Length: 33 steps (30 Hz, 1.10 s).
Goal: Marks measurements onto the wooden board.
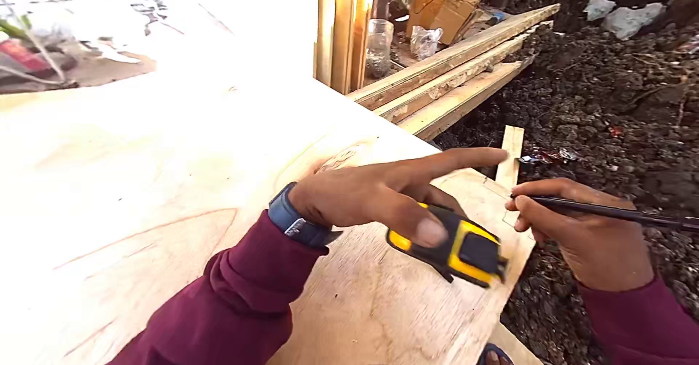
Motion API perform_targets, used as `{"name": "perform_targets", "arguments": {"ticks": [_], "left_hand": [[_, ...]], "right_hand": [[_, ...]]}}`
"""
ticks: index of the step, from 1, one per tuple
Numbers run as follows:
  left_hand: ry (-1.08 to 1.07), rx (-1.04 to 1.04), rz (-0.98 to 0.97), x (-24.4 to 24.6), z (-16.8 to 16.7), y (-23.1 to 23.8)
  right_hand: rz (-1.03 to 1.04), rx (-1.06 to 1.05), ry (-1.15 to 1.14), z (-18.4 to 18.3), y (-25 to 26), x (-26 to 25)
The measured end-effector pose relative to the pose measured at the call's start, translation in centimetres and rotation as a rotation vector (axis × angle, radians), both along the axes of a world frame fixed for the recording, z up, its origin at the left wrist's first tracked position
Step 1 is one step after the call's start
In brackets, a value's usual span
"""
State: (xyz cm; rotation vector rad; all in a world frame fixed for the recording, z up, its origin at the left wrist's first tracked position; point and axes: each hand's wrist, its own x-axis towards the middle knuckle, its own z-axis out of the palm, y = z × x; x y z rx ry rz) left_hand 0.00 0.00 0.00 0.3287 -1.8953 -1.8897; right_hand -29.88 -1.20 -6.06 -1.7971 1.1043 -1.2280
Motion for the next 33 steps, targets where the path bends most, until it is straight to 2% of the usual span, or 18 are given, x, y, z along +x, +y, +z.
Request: {"name": "perform_targets", "arguments": {"ticks": [2, 4, 6, 8, 11, 14, 18, 24, 33], "left_hand": [[0.072, 0.079, 0.128, 2.9, -1.9, 0.7], [0.166, 0.178, 0.307, 5.8, -4.4, 1.7], [0.255, 0.26, 0.499, 8.4, -6.4, 2.7], [0.327, 0.295, 0.715, 10.4, -7.9, 4.0], [0.398, 0.285, 1.003, 12.7, -8.6, 5.9], [0.396, 0.244, 1.21, 14.5, -9.0, 7.3], [0.375, 0.213, 1.286, 15.7, -10.6, 8.2], [0.388, 0.232, 1.274, 15.9, -12.2, 8.4], [0.416, 0.285, 1.362, 16.0, -12.5, 8.0]], "right_hand": [[0.137, 0.095, -0.113, -1.3, 0.3, 1.2], [0.295, 0.116, -0.076, -2.3, 1.5, 2.6], [0.398, 0.053, 0.019, -2.2, 2.5, 3.7], [0.515, 0.103, -0.033, -1.4, 3.3, 4.8], [0.77, 0.246, -0.077, -1.6, 4.7, 7.2], [0.863, 0.218, -0.033, -3.4, 5.2, 9.7], [0.847, 0.175, 0.001, -5.9, 5.2, 11.6], [0.906, 0.153, 0.014, -8.8, 5.0, 11.0], [0.91, 0.162, 0.027, -9.0, 4.9, 10.9]]}}
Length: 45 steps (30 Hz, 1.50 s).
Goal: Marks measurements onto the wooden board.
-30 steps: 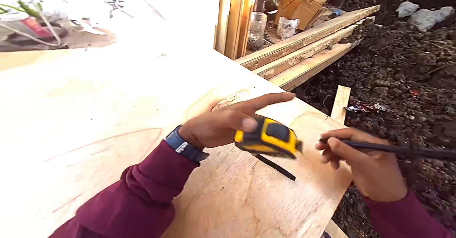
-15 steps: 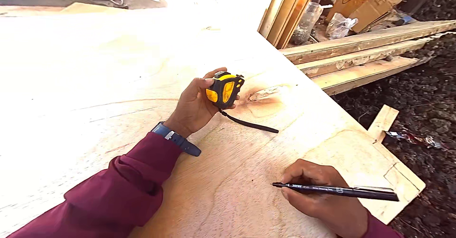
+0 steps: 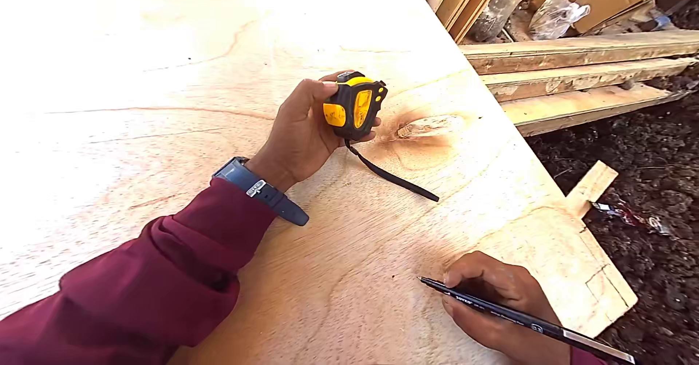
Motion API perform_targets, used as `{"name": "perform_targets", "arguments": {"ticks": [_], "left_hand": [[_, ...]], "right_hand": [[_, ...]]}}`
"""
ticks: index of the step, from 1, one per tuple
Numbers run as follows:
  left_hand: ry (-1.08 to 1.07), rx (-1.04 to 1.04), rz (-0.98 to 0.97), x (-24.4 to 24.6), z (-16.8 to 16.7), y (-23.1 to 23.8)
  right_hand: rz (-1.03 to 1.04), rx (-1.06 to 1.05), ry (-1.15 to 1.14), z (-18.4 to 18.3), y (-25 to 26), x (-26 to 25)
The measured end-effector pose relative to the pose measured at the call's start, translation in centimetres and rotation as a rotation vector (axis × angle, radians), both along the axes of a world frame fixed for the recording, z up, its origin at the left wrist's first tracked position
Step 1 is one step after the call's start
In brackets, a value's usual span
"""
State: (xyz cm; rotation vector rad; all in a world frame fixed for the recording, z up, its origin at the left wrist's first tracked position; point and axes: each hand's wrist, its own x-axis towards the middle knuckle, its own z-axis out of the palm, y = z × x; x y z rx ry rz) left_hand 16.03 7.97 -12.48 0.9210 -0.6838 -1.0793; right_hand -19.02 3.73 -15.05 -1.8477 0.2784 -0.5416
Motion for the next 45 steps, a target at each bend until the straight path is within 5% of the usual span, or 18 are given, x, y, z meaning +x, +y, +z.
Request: {"name": "perform_targets", "arguments": {"ticks": [32, 45], "left_hand": [[-0.042, 0.038, 0.007, -0.3, -0.2, 0.0], [-0.065, 0.04, 0.007, -0.3, -0.1, -0.1]], "right_hand": [[0.01, 0.024, -0.012, -0.4, -0.8, 1.2], [-0.048, -0.133, -0.108, -0.8, -0.6, 0.9]]}}
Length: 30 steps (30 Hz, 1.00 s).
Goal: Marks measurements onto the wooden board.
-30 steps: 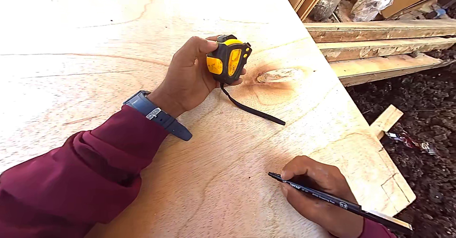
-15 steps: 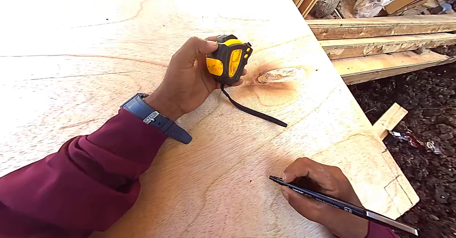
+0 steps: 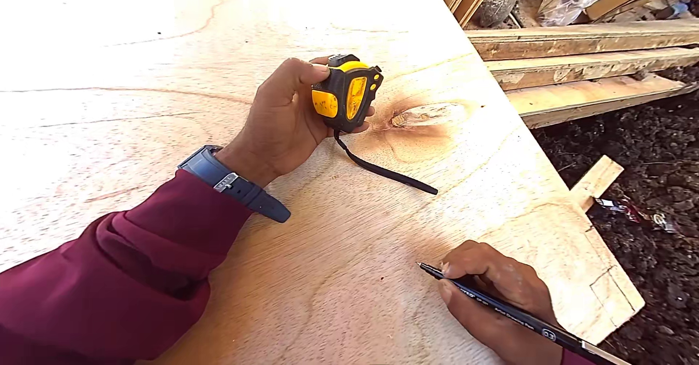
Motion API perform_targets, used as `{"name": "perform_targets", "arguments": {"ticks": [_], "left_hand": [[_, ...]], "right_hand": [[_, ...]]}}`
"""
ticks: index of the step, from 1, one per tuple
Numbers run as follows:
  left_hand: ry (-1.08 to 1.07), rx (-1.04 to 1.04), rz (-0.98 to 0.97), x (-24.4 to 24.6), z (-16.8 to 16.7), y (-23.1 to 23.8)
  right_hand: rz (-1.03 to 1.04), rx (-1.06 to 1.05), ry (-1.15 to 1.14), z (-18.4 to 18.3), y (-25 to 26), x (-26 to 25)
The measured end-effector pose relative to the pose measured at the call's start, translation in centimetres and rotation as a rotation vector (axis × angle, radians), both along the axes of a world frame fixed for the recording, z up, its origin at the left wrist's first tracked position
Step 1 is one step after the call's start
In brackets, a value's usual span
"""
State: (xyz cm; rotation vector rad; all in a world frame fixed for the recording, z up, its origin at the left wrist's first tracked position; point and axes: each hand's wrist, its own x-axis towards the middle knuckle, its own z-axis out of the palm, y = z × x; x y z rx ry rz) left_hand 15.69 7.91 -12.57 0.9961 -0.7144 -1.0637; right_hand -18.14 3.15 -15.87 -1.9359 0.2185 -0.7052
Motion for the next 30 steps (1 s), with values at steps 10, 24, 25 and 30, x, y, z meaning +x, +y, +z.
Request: {"name": "perform_targets", "arguments": {"ticks": [10, 24, 25, 30], "left_hand": [[-0.012, 0.015, 0.008, -0.06, 0.06, -0.02], [-0.005, 0.012, -0.003, 0.05, -0.05, -0.01], [-0.01, 0.014, -0.003, 0.06, -0.03, 0.0], [-0.011, 0.011, 0.004, -0.06, -0.02, -0.01]], "right_hand": [[0.11, 0.072, 0.055, 0.07, -0.26, 0.12], [0.095, 0.083, 0.071, -0.06, -0.19, 0.21], [0.09, 0.082, 0.075, -0.07, -0.17, 0.21], [0.075, 0.078, 0.082, 0.03, -0.07, 0.2]]}}
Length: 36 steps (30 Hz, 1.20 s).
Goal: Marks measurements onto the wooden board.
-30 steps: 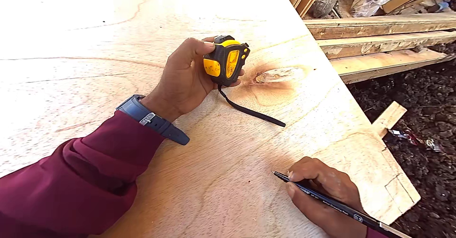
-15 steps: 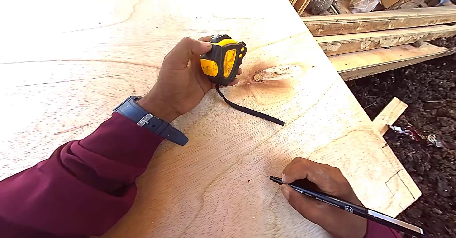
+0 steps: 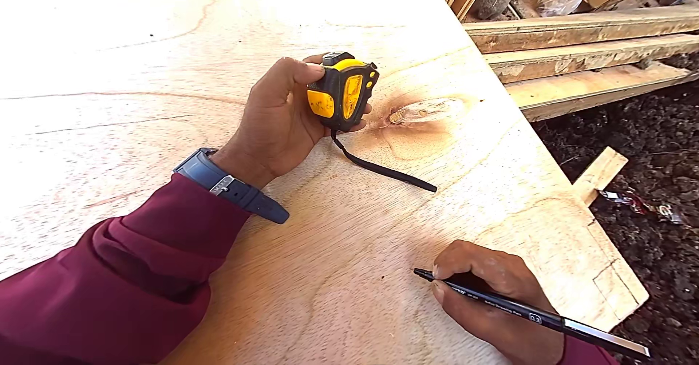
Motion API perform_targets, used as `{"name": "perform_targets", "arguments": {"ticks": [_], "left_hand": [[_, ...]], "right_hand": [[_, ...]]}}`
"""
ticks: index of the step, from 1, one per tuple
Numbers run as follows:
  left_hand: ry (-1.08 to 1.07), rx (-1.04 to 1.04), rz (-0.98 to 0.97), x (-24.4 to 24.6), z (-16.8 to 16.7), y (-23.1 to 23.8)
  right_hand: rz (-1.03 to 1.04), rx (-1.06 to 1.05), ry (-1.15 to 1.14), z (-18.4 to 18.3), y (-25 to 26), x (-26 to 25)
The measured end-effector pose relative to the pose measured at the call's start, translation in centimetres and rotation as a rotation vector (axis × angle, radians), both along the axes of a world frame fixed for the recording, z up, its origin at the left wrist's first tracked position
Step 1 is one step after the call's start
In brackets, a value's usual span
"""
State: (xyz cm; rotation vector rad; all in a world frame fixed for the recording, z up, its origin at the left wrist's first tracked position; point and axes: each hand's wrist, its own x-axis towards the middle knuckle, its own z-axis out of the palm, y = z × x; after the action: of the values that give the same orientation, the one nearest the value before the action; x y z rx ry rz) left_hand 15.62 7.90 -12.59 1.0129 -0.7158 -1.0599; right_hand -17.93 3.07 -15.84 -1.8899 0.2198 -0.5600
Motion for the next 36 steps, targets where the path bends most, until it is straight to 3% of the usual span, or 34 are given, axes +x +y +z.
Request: {"name": "perform_targets", "arguments": {"ticks": [25, 36], "left_hand": [[-0.007, 0.007, 0.002, 0.03, -0.06, 0.01], [-0.019, 0.011, -0.001, 0.09, -0.02, 0.05]], "right_hand": [[0.063, 0.029, 0.013, 0.26, -0.36, -0.13], [0.054, -0.081, -0.005, 0.39, -0.33, -0.15]]}}
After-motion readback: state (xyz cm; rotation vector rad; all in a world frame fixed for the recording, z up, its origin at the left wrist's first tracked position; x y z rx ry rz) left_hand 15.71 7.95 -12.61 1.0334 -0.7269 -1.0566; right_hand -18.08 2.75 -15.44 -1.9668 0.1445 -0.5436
